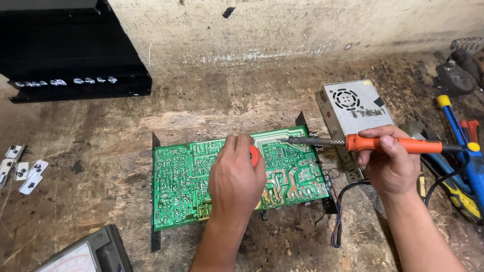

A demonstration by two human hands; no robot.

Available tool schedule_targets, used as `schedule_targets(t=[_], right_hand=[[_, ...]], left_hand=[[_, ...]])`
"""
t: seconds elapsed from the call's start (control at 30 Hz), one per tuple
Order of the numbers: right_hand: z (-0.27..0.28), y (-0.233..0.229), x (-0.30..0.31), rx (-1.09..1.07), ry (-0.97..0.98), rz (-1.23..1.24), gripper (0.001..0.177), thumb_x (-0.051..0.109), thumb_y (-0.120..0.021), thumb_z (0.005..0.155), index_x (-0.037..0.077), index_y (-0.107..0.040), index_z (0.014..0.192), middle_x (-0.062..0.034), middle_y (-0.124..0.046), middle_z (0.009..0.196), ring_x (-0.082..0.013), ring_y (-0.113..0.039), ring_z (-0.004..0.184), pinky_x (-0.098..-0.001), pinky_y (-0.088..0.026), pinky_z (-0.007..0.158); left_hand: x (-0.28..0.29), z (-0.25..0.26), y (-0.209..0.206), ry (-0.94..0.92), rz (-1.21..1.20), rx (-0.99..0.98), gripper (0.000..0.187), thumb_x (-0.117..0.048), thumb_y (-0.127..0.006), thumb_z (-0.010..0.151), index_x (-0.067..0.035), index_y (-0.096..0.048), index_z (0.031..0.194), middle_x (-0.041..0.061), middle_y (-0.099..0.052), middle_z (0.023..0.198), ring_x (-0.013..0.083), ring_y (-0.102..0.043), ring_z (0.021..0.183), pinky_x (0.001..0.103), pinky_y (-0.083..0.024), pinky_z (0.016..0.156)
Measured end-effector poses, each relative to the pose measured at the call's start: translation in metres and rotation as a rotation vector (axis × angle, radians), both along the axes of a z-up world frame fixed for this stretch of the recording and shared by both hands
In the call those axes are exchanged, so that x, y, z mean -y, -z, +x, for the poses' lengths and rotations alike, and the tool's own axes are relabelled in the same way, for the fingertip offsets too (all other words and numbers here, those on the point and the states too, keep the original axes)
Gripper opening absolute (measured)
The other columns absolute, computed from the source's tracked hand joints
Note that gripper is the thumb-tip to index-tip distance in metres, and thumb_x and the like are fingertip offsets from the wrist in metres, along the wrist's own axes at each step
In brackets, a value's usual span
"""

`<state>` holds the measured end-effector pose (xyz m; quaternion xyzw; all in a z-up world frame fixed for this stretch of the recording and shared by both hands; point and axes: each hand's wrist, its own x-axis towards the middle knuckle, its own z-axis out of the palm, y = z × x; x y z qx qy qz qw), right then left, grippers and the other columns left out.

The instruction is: The person is soldering a green circuit board using a soldering iron and solder wire. They also use a desoldering pump to remove solder and a multimeter to test connections on the board.

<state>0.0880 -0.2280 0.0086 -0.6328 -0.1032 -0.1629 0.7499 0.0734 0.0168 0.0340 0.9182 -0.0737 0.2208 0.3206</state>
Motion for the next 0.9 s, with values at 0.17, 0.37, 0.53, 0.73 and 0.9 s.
schedule_targets(t=[0.17,0.37,0.53,0.73,0.9], right_hand=[[-0.0004,0.0007,0.0010,-0.003,-0.015,-0.003,0.027,0.029,-0.051,0.076,0.003,-0.057,0.083,-0.0069,-0.047,0.043,-0.0111,-0.046,0.037,-0.0176,-0.039,0.041],[-0.0019,-0.0006,0.0020,-0.014,-0.014,-0.033,0.027,0.030,-0.051,0.075,0.004,-0.057,0.080,-0.0073,-0.046,0.042,-0.0107,-0.046,0.035,-0.0174,-0.037,0.035],[-0.0018,-0.0018,0.0018,-0.016,-0.027,-0.040,0.027,0.031,-0.051,0.076,0.005,-0.058,0.081,-0.0061,-0.047,0.041,-0.0094,-0.046,0.035,-0.0161,-0.036,0.034],[-0.0013,0.0011,0.0034,-0.001,-0.056,-0.024,0.026,0.031,-0.054,0.075,0.006,-0.059,0.080,-0.0055,-0.049,0.042,-0.0091,-0.049,0.035,-0.0155,-0.037,0.031],[-0.0015,0.0041,0.0059,0.017,-0.095,0.003,0.023,0.027,-0.055,0.074,0.006,-0.060,0.080,-0.0076,-0.051,0.050,-0.0084,-0.043,0.037,-0.0151,-0.032,0.036]], left_hand=[[-0.0016,-0.0019,-0.0007,0.005,0.003,-0.058,0.012,-0.010,-0.053,0.072,-0.003,-0.049,0.081,0.008,-0.049,0.069,0.0222,-0.050,0.056,0.034,-0.044,0.047],[-0.0038,-0.0028,-0.0022,0.014,0.008,-0.067,0.015,-0.009,-0.055,0.068,-0.004,-0.048,0.080,0.008,-0.049,0.070,0.0240,-0.051,0.057,0.036,-0.044,0.048],[-0.0049,-0.0036,-0.0040,0.016,-0.012,-0.075,0.012,-0.009,-0.054,0.069,-0.004,-0.048,0.079,0.008,-0.049,0.069,0.0241,-0.050,0.056,0.037,-0.043,0.047],[-0.0084,-0.0048,-0.0052,0.000,-0.015,-0.127,0.012,-0.010,-0.054,0.067,-0.007,-0.049,0.077,0.007,-0.050,0.069,0.0270,-0.050,0.054,0.040,-0.040,0.046],[-0.0095,-0.0052,-0.0078,0.008,-0.007,-0.183,0.011,-0.010,-0.053,0.069,-0.005,-0.050,0.078,0.007,-0.052,0.071,0.0240,-0.052,0.055,0.038,-0.043,0.047]])
